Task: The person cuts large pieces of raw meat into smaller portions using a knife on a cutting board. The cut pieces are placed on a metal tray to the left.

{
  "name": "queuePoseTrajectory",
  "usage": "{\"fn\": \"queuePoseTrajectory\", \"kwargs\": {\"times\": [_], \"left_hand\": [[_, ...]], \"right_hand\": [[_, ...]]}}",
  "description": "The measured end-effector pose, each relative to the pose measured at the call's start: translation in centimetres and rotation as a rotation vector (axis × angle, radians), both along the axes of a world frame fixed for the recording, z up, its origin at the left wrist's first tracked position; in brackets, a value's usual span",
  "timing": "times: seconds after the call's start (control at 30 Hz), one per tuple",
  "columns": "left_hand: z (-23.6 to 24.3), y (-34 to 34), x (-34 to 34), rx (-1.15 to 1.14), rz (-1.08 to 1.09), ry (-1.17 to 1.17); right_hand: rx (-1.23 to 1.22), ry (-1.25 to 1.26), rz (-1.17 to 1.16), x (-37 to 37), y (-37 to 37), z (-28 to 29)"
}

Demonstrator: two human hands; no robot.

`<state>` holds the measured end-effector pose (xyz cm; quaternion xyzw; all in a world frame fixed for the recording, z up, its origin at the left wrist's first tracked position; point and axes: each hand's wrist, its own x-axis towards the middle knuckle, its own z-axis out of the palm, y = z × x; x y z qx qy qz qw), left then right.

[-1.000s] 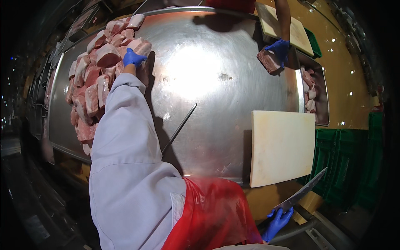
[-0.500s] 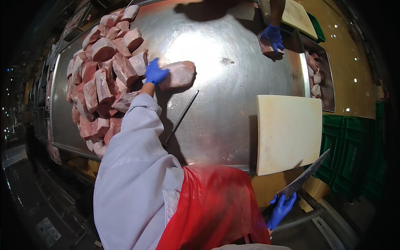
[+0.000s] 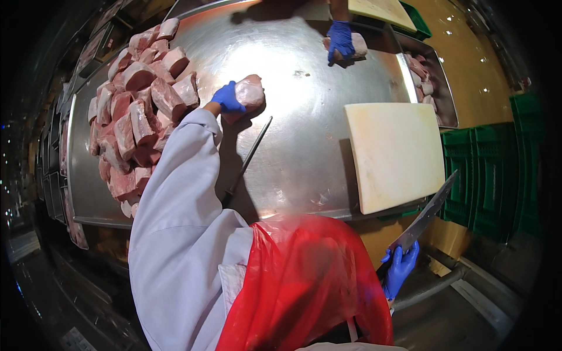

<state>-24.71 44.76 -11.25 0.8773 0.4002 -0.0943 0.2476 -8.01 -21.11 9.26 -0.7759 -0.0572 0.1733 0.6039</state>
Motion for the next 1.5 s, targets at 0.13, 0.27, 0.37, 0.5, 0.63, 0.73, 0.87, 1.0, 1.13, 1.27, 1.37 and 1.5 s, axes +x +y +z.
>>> {"fn": "queuePoseTrajectory", "kwargs": {"times": [0.13,0.27,0.37,0.5,0.63,0.73,0.87,1.0,1.13,1.27,1.37,1.5], "left_hand": [[-0.2,-1.9,-1.9,-0.378,0.16,-0.469],[7.4,-12.3,1.6,-0.386,0.067,-0.783],[15.2,-21.6,8.2,-0.089,-0.102,-0.63],[21.2,-32.9,18.5,0.107,-0.169,-0.407],[17.5,-37.0,26.1,0.023,0.018,-0.325],[17.0,-40.8,28.7,0.115,0.131,-0.236],[16.3,-44.9,26.8,-0.076,-0.184,-0.289],[14.6,-40.6,26.7,0.187,0.0,-0.541],[11.1,-39.7,28.5,-0.568,0.383,-0.968],[7.8,-43.0,29.3,-0.777,0.425,-1.243],[7.5,-46.3,29.8,-0.369,0.304,-1.126],[9.1,-47.3,28.2,-0.64,0.489,-1.251]], "right_hand": [[0.033,0.019,-0.011,0.5,-3.4,-0.3],[0.041,0.027,-0.017,2.8,-7.6,-2.2],[0.074,-0.009,0.016,6.0,-9.0,-2.6],[0.161,-0.049,0.144,10.9,-9.7,-1.6],[0.277,-0.038,0.228,14.6,-11.7,-1.5],[0.294,-0.022,0.266,17.0,-15.1,-2.3],[0.249,0.015,0.263,20.3,-18.7,-4.4],[0.278,0.04,0.305,23.0,-17.6,-5.2],[0.384,0.044,0.437,24.5,-11.4,-6.2],[0.541,0.068,0.483,25.4,-2.4,-8.2],[0.544,0.053,0.472,27.4,1.5,-8.9],[0.477,-0.034,0.568,29.7,2.1,-9.2]]}}
